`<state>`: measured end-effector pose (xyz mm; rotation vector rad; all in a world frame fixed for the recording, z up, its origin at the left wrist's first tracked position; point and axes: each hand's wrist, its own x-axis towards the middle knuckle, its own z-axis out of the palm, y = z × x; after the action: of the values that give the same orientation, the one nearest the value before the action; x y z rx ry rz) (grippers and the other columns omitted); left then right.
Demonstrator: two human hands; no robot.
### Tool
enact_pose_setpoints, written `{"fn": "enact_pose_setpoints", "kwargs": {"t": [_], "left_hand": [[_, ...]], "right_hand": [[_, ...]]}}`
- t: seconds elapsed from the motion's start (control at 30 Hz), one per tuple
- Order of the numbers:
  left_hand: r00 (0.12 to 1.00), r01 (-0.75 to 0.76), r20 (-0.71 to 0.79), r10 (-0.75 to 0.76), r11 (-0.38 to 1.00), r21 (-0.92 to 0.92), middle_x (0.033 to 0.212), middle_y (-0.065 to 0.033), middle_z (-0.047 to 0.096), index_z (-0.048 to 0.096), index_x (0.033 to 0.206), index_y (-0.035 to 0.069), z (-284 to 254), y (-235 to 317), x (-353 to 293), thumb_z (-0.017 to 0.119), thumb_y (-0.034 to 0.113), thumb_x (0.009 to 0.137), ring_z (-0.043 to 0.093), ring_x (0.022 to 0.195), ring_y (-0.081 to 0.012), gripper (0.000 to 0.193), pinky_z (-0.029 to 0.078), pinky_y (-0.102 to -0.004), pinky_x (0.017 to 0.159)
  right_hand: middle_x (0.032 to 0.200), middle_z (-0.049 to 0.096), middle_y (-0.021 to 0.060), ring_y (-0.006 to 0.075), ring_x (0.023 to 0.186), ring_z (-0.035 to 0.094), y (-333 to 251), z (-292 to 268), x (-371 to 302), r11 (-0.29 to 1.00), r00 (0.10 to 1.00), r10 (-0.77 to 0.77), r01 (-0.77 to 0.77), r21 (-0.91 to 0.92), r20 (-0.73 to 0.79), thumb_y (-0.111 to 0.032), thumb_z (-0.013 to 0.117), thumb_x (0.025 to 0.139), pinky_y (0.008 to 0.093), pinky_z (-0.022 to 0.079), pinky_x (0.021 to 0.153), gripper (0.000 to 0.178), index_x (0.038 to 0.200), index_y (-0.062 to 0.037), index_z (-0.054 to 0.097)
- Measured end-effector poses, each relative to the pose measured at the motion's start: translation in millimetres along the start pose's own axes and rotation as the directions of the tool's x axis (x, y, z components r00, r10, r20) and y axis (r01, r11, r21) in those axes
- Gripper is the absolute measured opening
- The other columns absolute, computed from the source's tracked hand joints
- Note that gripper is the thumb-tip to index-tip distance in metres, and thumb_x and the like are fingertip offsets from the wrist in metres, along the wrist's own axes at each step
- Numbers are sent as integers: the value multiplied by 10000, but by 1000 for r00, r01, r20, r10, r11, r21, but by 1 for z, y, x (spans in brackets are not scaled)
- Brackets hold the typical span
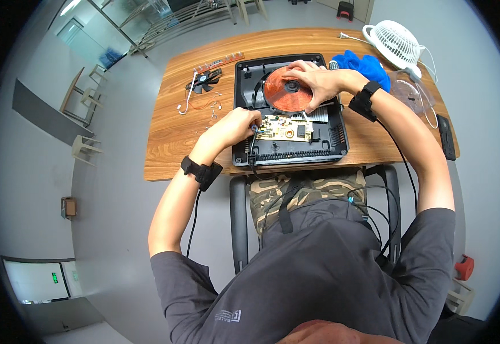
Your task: The person uses a screwdriver to fasten screws into a black electronic device on a wooden table. They then wipe the device with a blue cloth, flip it over, and place a copper-colored circular component inside before securing it with screws.
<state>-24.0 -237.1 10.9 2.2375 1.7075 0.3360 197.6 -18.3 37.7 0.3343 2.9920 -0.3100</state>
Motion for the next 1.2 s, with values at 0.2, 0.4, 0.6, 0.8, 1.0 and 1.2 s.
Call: {"fn": "enact_pose_setpoints", "kwargs": {"t": [0.2, 0.4, 0.6, 0.8, 1.0, 1.2], "left_hand": [[999, 31, 42, -32, 999, 36, 925, -218, 720, 670, 1014, -1, 4, -4, 3, 667, -46, 759, 704, 929, -384, 259, 563, -428, 815], [1000, 10, -3, -10, 1000, -14, 930, -197, 730, 677, 1039, 4, -16, -3, -7, 715, 8, 797, 720, 910, -339, 246, 570, -405, 816], [960, 155, -222, -168, 985, -75, 880, -147, 732, 700, 1010, -8, -47, -36, -14, 734, 66, 867, 706, 792, -226, 164, 564, -347, 750], [901, 389, -254, -351, 914, 115, 887, -165, 729, 703, 963, -12, -57, -104, -18, 738, 94, 855, 708, 831, -290, 156, 559, -385, 762], [861, 497, -241, -448, 842, 211, 882, -174, 738, 717, 929, -10, -51, -138, -17, 740, 97, 835, 713, 837, -314, 144, 562, -394, 769], [869, 479, -211, -448, 868, 132, 898, -194, 738, 732, 934, -7, -42, -138, -3, 732, 104, 841, 713, 873, -344, 145, 560, -417, 799]], "right_hand": [[1585, 224, 180, 468, 1433, 289, 6, 0, 3, 1000, 1000, -2, 2, 11, 4, -479, 912, 561, 606, 347, 1123, 1210, 1566, -188, 304], [1562, 301, 230, 413, 1440, 348, 30, 1, -1, 974, 986, 77, -42, 223, -150, -566, 778, 809, 499, 356, 1160, 967, 1539, -88, 361], [1076, 712, 267, 436, 1023, 683, 92, -17, -11, 849, 816, 525, -523, 78, -243, -336, 632, 936, 487, 549, 901, 409, 1062, 45, 709], [1066, 719, 264, 407, 1046, 692, 110, 11, -11, 738, 713, 656, -675, 9, -248, -337, 655, 902, 484, 552, 894, 393, 1031, 26, 737], [1085, 721, 249, 385, 1045, 702, 107, 26, 10, 684, 676, 729, -724, 84, -110, -305, 662, 898, 446, 564, 891, 372, 1041, 31, 732], [1090, 714, 266, 391, 1064, 692, 109, 31, 15, 662, 660, 747, -724, 194, -81, -274, 688, 895, 446, 564, 899, 365, 1060, 51, 711]]}}
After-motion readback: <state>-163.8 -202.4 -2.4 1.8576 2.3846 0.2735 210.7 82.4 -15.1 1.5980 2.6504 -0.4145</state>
